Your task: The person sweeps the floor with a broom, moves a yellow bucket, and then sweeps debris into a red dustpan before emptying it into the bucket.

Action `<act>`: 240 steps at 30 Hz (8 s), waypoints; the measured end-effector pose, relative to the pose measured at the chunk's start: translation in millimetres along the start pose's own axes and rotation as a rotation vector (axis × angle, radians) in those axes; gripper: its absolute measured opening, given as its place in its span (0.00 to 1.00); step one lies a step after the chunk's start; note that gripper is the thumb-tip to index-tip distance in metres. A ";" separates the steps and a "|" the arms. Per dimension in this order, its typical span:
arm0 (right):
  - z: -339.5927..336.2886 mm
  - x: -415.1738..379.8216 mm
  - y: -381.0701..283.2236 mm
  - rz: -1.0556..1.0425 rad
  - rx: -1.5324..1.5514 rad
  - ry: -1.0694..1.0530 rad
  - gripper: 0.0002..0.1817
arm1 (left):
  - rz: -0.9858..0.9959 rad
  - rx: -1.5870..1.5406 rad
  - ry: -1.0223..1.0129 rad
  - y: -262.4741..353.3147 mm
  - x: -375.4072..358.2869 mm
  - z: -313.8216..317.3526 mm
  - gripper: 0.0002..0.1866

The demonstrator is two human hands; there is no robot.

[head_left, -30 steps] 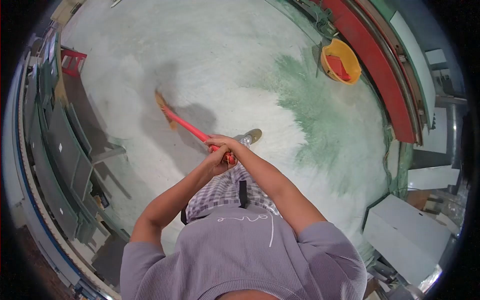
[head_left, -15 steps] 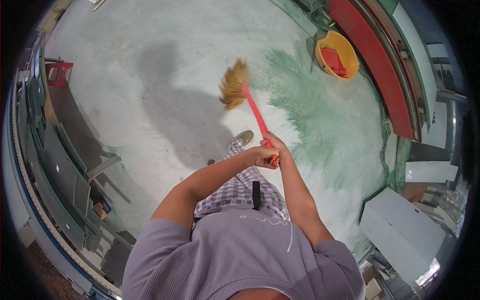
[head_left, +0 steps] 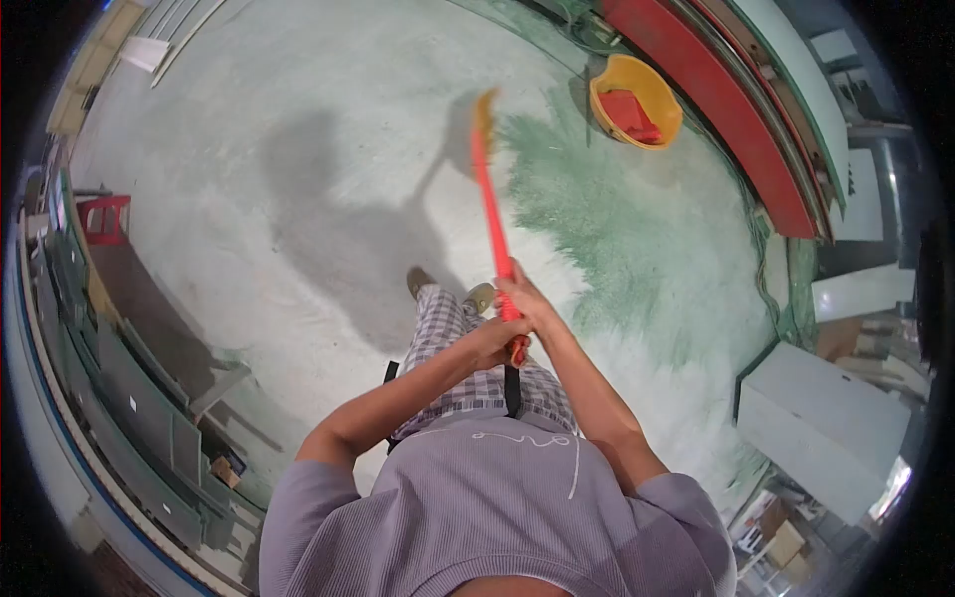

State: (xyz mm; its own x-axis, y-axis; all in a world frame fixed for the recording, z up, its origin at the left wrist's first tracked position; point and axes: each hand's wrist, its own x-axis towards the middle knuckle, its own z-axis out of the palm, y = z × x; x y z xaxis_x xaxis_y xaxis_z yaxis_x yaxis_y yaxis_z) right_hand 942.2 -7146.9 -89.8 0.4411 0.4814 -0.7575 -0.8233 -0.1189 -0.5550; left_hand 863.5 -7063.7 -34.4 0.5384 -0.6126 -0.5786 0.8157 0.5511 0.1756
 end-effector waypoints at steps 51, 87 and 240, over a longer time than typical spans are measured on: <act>-43.1 83.0 -106.3 -0.172 0.912 0.117 0.27 | -0.891 0.190 0.330 197.5 136.5 22.6 0.09; -211.9 -127.5 17.0 -0.073 0.558 0.118 0.34 | -0.981 0.099 0.562 -64.5 204.7 170.8 0.04; -822.5 -533.1 241.7 -0.652 0.932 0.697 0.26 | -0.764 0.778 0.331 -579.4 591.3 573.8 0.08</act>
State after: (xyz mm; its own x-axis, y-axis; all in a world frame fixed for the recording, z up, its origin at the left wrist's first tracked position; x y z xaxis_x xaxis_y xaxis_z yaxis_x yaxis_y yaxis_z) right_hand 801.8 -8146.6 -102.9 0.7043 -0.3517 -0.6167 -0.2056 0.7304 -0.6514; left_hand 830.5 -8070.3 -21.2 -0.1432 -0.3936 -0.9081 0.8783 -0.4733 0.0667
